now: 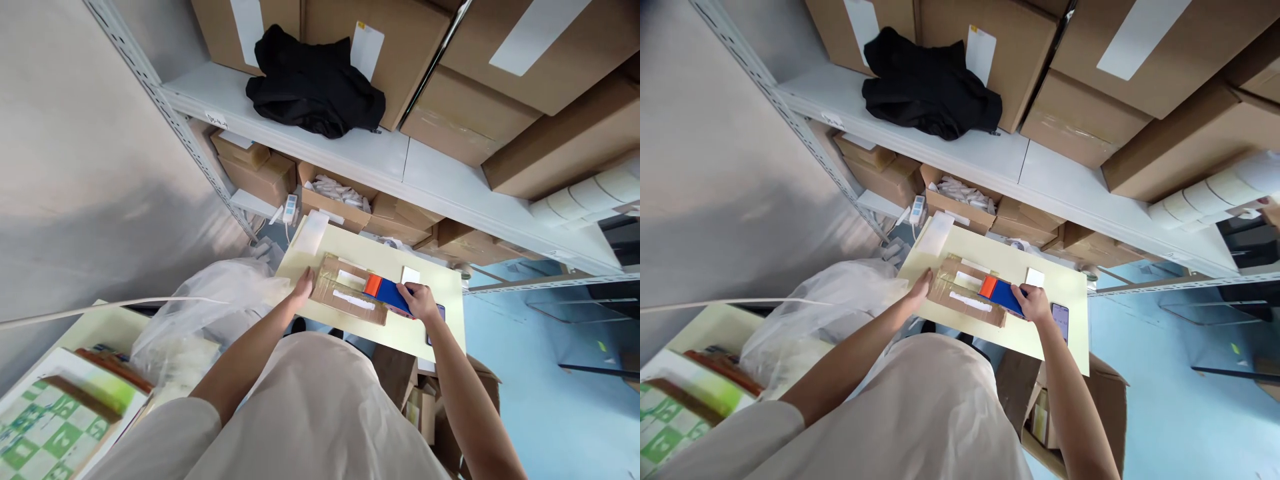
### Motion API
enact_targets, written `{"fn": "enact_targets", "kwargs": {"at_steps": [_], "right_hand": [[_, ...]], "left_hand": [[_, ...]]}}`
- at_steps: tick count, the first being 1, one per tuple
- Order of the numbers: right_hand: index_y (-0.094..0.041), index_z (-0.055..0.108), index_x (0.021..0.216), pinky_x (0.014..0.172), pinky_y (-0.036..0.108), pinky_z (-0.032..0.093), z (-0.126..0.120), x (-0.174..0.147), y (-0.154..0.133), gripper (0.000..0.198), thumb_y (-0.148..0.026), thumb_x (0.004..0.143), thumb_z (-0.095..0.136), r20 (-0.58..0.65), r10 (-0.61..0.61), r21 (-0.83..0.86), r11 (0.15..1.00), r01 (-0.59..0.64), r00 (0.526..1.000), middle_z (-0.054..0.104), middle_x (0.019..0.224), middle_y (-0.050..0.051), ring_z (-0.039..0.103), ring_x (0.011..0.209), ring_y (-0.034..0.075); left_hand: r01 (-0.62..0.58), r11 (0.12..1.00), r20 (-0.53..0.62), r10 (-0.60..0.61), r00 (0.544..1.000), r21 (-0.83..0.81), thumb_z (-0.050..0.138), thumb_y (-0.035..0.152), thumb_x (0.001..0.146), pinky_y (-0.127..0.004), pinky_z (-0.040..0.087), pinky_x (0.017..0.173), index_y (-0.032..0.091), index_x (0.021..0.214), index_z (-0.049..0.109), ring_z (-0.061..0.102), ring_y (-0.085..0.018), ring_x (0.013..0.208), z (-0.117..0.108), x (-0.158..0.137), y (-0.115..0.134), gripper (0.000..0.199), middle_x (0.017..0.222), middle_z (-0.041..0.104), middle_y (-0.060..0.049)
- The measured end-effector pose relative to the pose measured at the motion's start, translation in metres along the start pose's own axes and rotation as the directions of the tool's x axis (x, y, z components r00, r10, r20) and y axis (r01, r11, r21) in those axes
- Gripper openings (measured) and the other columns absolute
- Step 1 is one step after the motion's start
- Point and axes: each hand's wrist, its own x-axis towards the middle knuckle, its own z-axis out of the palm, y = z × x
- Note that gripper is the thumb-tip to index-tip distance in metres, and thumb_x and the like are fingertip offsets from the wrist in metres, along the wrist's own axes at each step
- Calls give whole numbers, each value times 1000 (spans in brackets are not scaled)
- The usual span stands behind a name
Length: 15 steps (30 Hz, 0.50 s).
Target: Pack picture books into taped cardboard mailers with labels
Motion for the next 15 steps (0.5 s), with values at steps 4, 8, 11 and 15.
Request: {"fn": "enact_targets", "kwargs": {"at_steps": [4,8,11,15], "right_hand": [[-21,42,50,50,25,31,-2,0,0,54,-63,84,34,15,-1,-10,1000,1,1000,42,46,-1,38,46,11],[-22,40,51,52,25,32,-3,1,-3,53,-60,86,32,57,-43,-36,998,45,997,46,47,0,40,47,12],[-22,43,52,54,25,33,-6,4,-4,52,-58,87,32,98,-72,-70,994,79,993,51,49,2,42,48,13],[-21,48,54,54,26,32,-15,-2,22,51,-57,87,34,128,-51,-119,991,67,990,55,52,4,48,50,14]], "left_hand": [[-482,662,270,402,875,574,55,66,72,-45,3,117,12,147,20,0,-29,145,11,-10,27,99,157,11,-14],[-672,77,611,349,710,737,56,77,57,-47,2,116,-2,146,11,7,-36,143,30,-14,37,127,153,13,-26],[-633,-21,605,319,729,774,54,78,56,-45,2,116,-6,144,11,10,-36,143,34,-11,34,130,152,14,-28],[-626,-42,607,305,734,779,56,76,56,-46,4,115,-6,144,15,9,-36,143,34,-8,33,127,151,16,-28]]}}
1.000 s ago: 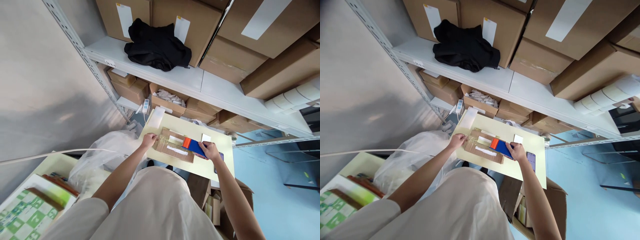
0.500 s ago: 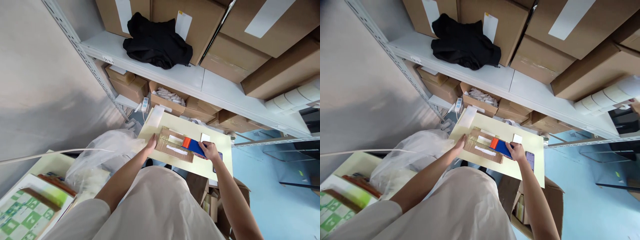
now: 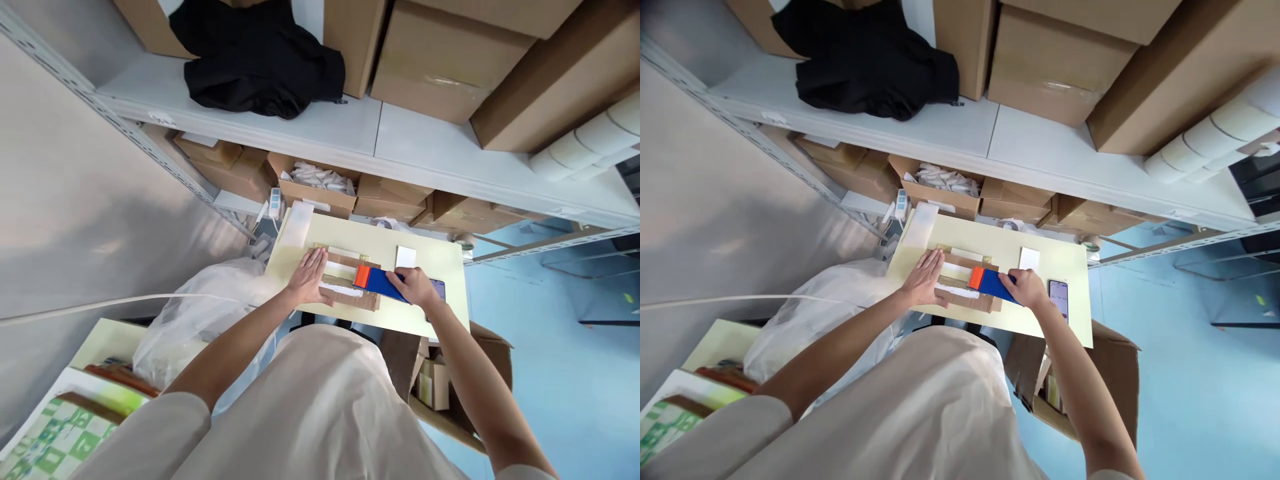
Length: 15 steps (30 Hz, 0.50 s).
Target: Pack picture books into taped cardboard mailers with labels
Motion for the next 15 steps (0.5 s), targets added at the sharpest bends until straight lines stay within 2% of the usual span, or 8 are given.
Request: {"fn": "enact_targets", "kwargs": {"at_steps": [4,7,10,13,15], "right_hand": [[-21,50,54,57,26,33,5,-18,52,52,-56,88,33,12,17,2,1000,-17,1000,58,53,4,53,52,16],[-21,51,56,57,27,33,16,-24,78,51,-55,88,32,33,32,38,999,-33,999,59,54,5,52,50,16],[-21,50,55,56,27,32,27,-19,83,50,-54,88,32,22,23,83,996,-25,999,57,52,4,50,48,16],[-22,48,53,55,27,32,33,-6,74,51,-56,87,33,-14,17,143,990,-15,1000,55,50,4,50,48,15],[-22,47,52,54,26,32,37,6,67,53,-58,87,31,-26,19,189,982,-14,999,54,50,4,50,49,15]], "left_hand": [[9,1000,23,-9,1000,3,57,78,55,-46,4,115,-2,144,22,9,-37,143,-5,1,2,125,152,17,-25],[55,997,77,-59,995,57,54,83,53,-47,-1,115,-2,145,20,9,-37,143,-8,1,7,129,152,15,-26],[69,992,128,-83,988,105,48,86,53,-49,-7,113,-4,145,16,8,-38,143,-6,9,27,133,153,12,-27],[-59,996,194,45,980,67,43,87,58,-47,-8,113,0,147,13,6,-35,143,4,28,60,128,154,11,-23],[-84,995,199,73,977,44,43,87,58,-48,-6,114,1,147,12,4,-36,144,11,42,81,128,154,9,-23]]}}
